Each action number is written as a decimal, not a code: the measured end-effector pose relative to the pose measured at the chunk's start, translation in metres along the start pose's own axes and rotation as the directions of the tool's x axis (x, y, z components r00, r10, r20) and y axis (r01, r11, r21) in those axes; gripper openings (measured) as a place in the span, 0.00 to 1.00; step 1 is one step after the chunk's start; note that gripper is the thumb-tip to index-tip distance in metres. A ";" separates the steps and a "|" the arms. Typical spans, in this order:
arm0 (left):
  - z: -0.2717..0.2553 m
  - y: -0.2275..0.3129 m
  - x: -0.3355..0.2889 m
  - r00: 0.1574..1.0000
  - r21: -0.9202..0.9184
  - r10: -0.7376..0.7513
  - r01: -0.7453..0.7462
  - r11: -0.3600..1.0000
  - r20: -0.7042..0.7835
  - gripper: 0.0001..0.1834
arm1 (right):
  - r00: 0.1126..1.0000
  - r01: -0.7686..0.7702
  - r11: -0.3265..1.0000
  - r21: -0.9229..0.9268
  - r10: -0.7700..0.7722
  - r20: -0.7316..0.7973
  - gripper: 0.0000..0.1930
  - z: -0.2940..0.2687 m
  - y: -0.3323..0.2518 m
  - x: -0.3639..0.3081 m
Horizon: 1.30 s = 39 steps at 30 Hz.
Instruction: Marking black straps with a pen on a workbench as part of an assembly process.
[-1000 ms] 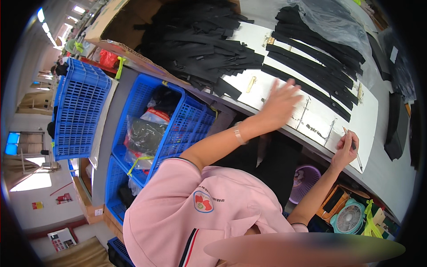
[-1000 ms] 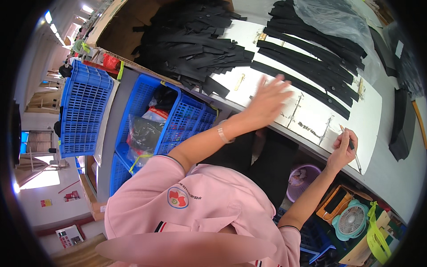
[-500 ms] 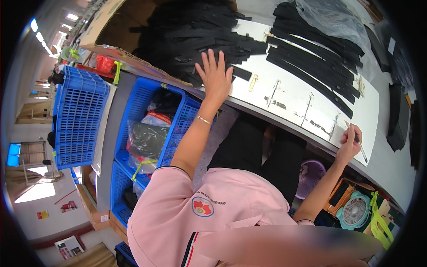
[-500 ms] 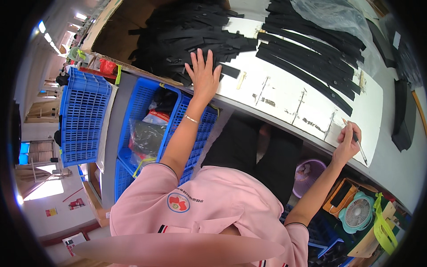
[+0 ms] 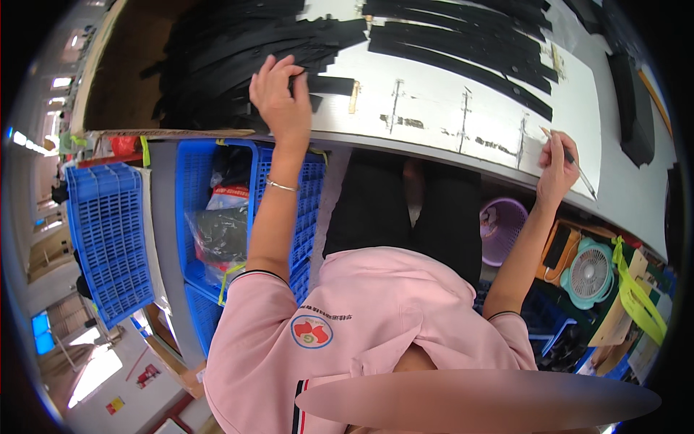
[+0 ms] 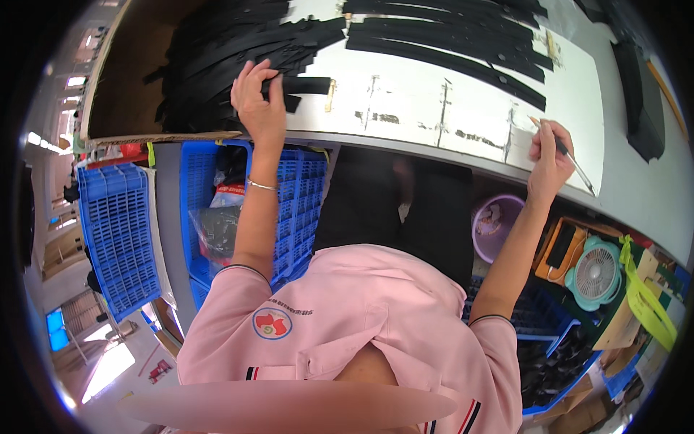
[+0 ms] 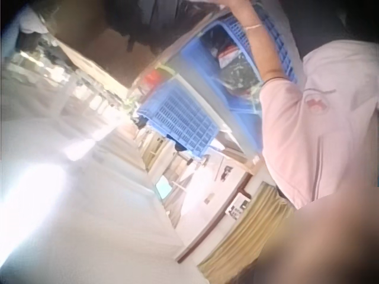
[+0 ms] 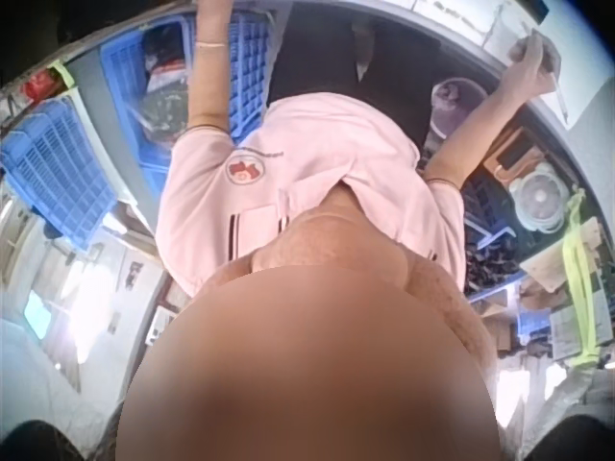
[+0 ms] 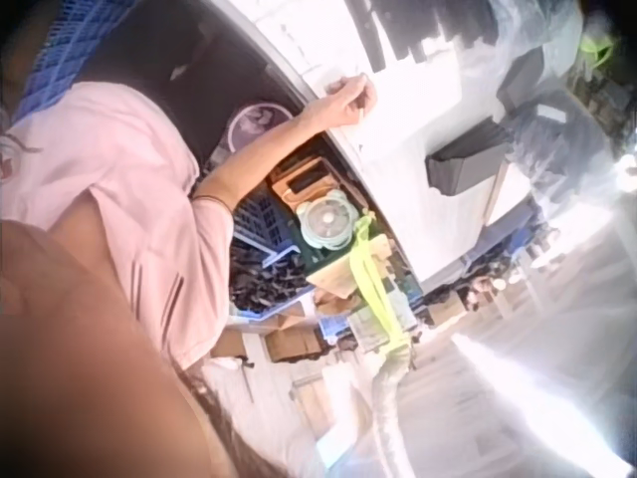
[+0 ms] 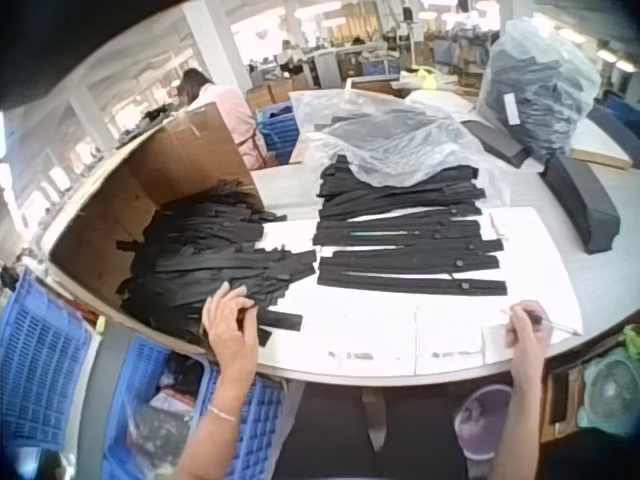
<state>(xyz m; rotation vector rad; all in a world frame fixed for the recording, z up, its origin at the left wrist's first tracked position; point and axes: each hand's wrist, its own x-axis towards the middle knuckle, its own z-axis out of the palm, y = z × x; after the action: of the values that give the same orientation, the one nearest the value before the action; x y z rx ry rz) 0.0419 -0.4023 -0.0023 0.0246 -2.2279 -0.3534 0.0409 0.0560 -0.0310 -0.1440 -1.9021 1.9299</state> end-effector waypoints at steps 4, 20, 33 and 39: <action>0.032 0.070 -0.009 0.987 -0.254 0.078 -0.039 0.966 0.144 0.10 | 1.000 -0.025 1.000 0.011 0.025 0.007 0.07 0.003 -0.003 -0.001; 0.037 0.195 -0.071 0.854 -0.660 0.250 0.135 0.739 0.455 0.26 | 0.770 0.638 0.494 -0.591 -0.402 0.495 0.26 0.062 -0.014 -0.073; 0.001 0.123 -0.081 0.814 -0.297 0.105 0.085 0.951 0.571 0.38 | 0.825 0.487 0.226 -0.844 -0.435 0.359 0.17 -0.028 0.004 -0.056; -0.001 0.097 -0.061 0.804 -0.191 0.102 0.014 0.982 0.586 0.37 | 0.846 0.479 0.298 -0.826 -0.409 0.343 0.17 -0.028 0.007 -0.054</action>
<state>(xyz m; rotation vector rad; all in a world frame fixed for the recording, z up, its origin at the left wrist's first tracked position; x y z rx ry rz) 0.0917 -0.3014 -0.0230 -0.2776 -2.8012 -0.6104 0.0984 0.0626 -0.0510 0.1552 -2.4717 0.3782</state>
